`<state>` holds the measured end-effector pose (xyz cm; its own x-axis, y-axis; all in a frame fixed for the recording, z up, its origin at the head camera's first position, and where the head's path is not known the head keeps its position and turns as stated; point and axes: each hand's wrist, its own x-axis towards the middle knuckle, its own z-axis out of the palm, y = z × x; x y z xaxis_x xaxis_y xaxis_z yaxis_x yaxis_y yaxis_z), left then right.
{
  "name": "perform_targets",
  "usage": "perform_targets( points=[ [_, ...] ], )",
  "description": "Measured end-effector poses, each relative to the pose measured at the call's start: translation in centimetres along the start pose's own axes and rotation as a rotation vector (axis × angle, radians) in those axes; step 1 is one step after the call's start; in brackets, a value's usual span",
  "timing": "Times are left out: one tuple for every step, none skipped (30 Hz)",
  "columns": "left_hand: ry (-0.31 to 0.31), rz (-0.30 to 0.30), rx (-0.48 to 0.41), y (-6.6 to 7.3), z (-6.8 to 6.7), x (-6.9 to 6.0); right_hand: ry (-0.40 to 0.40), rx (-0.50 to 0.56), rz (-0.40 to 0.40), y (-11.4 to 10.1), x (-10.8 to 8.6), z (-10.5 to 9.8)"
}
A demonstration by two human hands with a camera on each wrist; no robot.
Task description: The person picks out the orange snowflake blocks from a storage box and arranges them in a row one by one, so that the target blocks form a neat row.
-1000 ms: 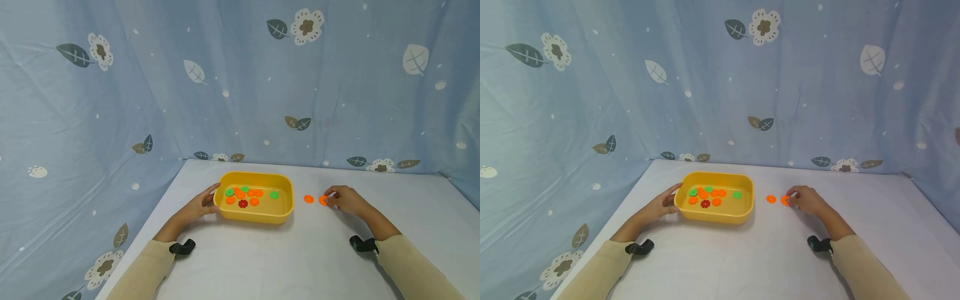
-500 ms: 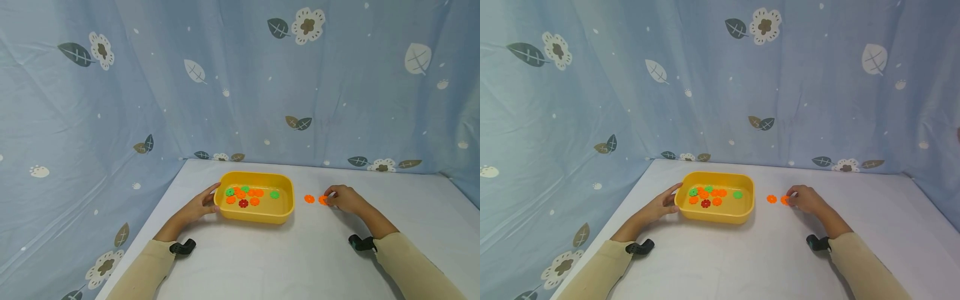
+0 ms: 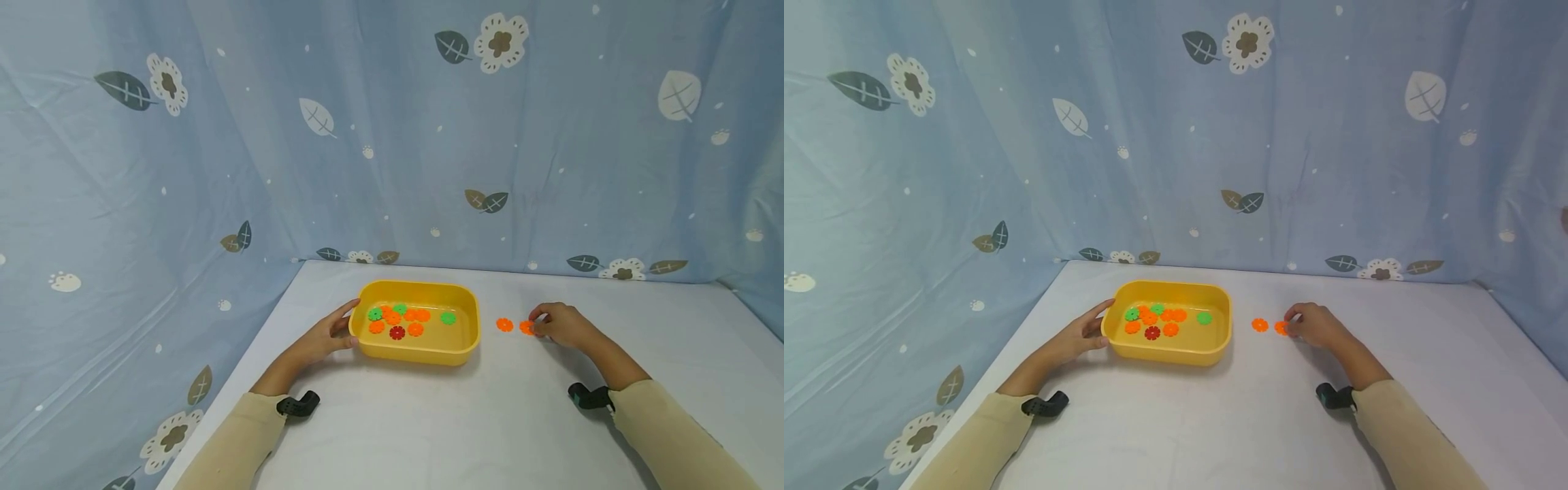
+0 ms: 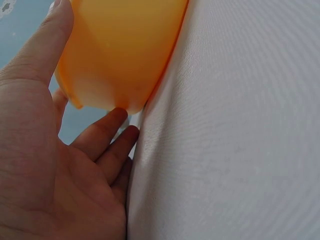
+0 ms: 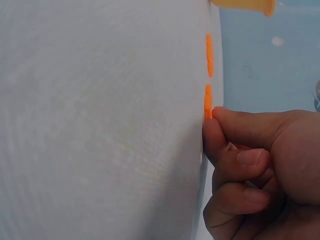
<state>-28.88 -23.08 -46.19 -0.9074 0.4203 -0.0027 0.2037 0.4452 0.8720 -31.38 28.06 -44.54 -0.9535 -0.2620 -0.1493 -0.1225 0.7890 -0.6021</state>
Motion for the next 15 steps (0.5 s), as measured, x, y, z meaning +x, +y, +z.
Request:
perform_targets(
  points=[
    [0.000, 0.001, -0.004, 0.0, 0.0, 0.0, 0.000, -0.003, 0.007, 0.0, 0.0, 0.0],
    [0.000, -0.001, -0.008, 0.0, 0.1, 0.0, 0.001, -0.011, 0.013, 0.0, 0.0, 0.0],
    [-0.002, -0.004, -0.009, 0.0, 0.1, 0.0, 0.000, -0.020, 0.012, 0.0, 0.0, 0.0],
    [-0.004, 0.002, -0.006, 0.0, 0.1, 0.0, -0.003, -0.028, 0.013, -0.1, -0.1, -0.1],
    [-0.005, 0.002, -0.008, -0.1, 0.1, 0.0, -0.003, -0.033, 0.010, -0.1, -0.1, -0.1],
    [-0.008, 0.002, -0.010, -0.1, 0.1, 0.0, -0.001, -0.037, 0.013, -0.2, -0.1, -0.2],
    [-0.009, 0.001, -0.012, -0.1, 0.1, 0.0, 0.004, -0.038, 0.013, -0.3, 0.0, -0.2],
    [-0.009, 0.003, -0.011, -0.1, 0.1, -0.1, 0.009, -0.037, 0.012, -0.5, 0.0, -0.2],
    [-0.011, 0.006, -0.013, -0.1, 0.1, -0.1, 0.015, -0.032, 0.011, -0.7, 0.0, -0.3],
    [-0.011, 0.009, -0.015, -0.1, 0.1, 0.0, 0.021, -0.025, 0.008, -0.9, 0.1, -0.4],
    [-0.010, 0.003, -0.019, -0.1, 0.1, 0.0, 0.030, -0.017, 0.003, -1.2, 0.1, -0.4],
    [-0.009, 0.002, -0.021, 0.0, 0.1, 0.0, 0.036, -0.008, -0.004, -1.5, 0.2, -0.4],
    [-0.009, 0.001, -0.021, 0.0, 0.1, 0.0, 0.042, 0.001, -0.012, -1.8, 0.3, -0.5],
    [-0.010, 0.001, -0.019, 0.0, 0.1, 0.0, 0.046, 0.009, -0.018, -2.1, 0.4, -0.5],
    [-0.011, -0.005, -0.019, 0.0, 0.0, 0.1, 0.048, 0.018, -0.024, -2.5, 0.5, -0.5]
  ],
)
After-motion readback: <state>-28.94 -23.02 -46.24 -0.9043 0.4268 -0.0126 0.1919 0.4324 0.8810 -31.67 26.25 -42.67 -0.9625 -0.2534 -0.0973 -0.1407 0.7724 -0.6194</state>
